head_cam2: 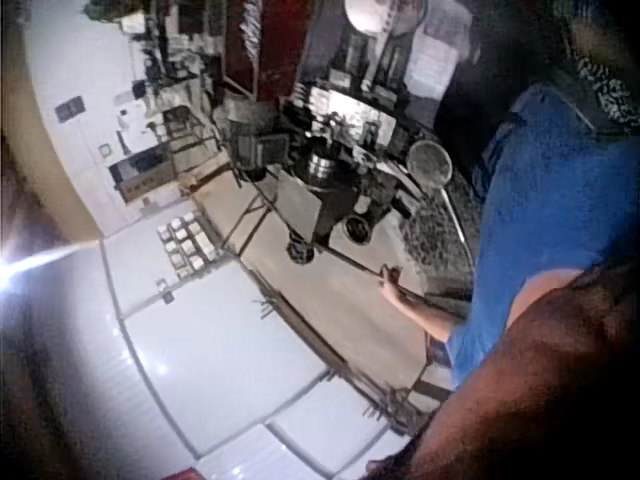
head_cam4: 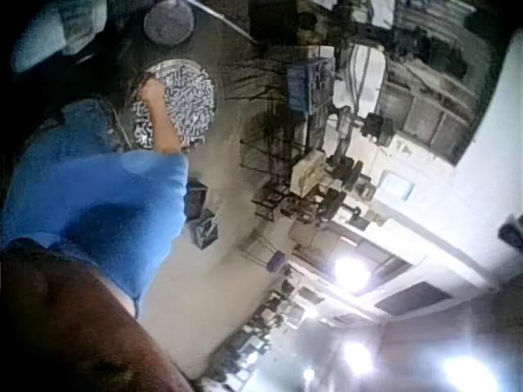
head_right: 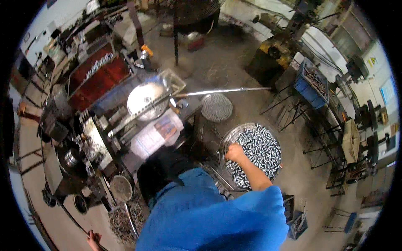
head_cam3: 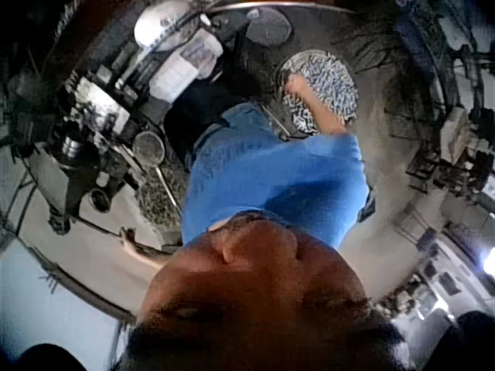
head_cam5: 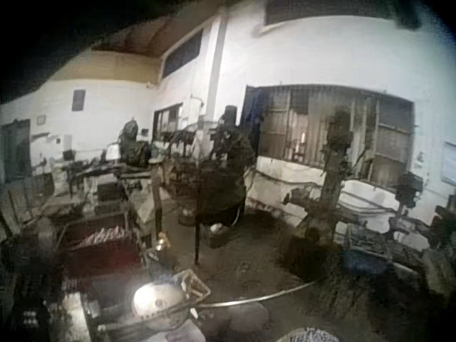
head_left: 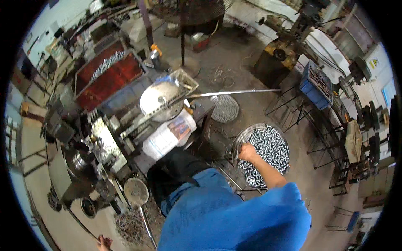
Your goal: The person operates a metalworking machine in a workshop, repeatedly inserting long metal rods into the device. The machine processes the rods, and the person collects the resulting small metal pieces, placing them into a container. The person also uses a long metal tool to assist with the operation.
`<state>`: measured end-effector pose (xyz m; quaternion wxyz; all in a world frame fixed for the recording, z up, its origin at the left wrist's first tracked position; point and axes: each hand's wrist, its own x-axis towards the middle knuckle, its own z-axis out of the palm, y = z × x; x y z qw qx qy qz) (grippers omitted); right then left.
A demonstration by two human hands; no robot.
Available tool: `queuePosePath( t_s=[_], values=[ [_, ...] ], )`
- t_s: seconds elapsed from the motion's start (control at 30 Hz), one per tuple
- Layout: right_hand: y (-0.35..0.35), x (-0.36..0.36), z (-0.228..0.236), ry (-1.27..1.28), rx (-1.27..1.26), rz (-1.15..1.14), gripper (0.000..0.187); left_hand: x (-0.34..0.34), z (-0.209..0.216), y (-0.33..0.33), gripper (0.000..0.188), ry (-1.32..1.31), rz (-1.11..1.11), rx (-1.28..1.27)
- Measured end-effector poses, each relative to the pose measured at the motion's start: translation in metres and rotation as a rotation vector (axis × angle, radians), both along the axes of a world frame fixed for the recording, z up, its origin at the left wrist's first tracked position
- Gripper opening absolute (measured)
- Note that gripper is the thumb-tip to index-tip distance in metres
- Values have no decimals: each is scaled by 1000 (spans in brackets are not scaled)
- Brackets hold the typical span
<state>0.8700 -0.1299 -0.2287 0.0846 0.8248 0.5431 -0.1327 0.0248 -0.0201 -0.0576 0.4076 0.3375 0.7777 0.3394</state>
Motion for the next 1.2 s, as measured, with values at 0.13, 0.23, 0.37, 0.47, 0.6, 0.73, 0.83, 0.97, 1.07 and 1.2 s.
queuePosePath(
  t_s=[0.13,0.23,0.37,0.47,0.6,0.73,0.83,0.97,1.07,1.2],
  values=[
    [12,-9,53,136,239,-208,37,37,50,-14,48,679,-299,-292],
    [29,-11,74,188,518,-250,45,60,82,-7,55,1067,-442,-294],
    [97,-72,166,500,718,135,49,173,156,19,41,731,-468,297],
    [161,-147,205,722,858,615,55,201,87,99,26,146,-465,728],
    [201,-256,263,834,1014,1108,52,338,133,114,23,43,-817,576],
    [207,-312,292,975,1057,1177,42,355,123,120,33,-211,-757,676],
    [208,-324,291,977,1025,1187,39,347,120,111,35,-194,-674,695],
    [221,-333,267,909,949,1209,38,348,126,99,35,-144,-644,670],
    [229,-325,272,848,852,1257,37,339,113,111,34,133,-731,646],
    [229,-331,296,783,822,1373,32,327,117,105,38,87,-702,610]
  ],
)
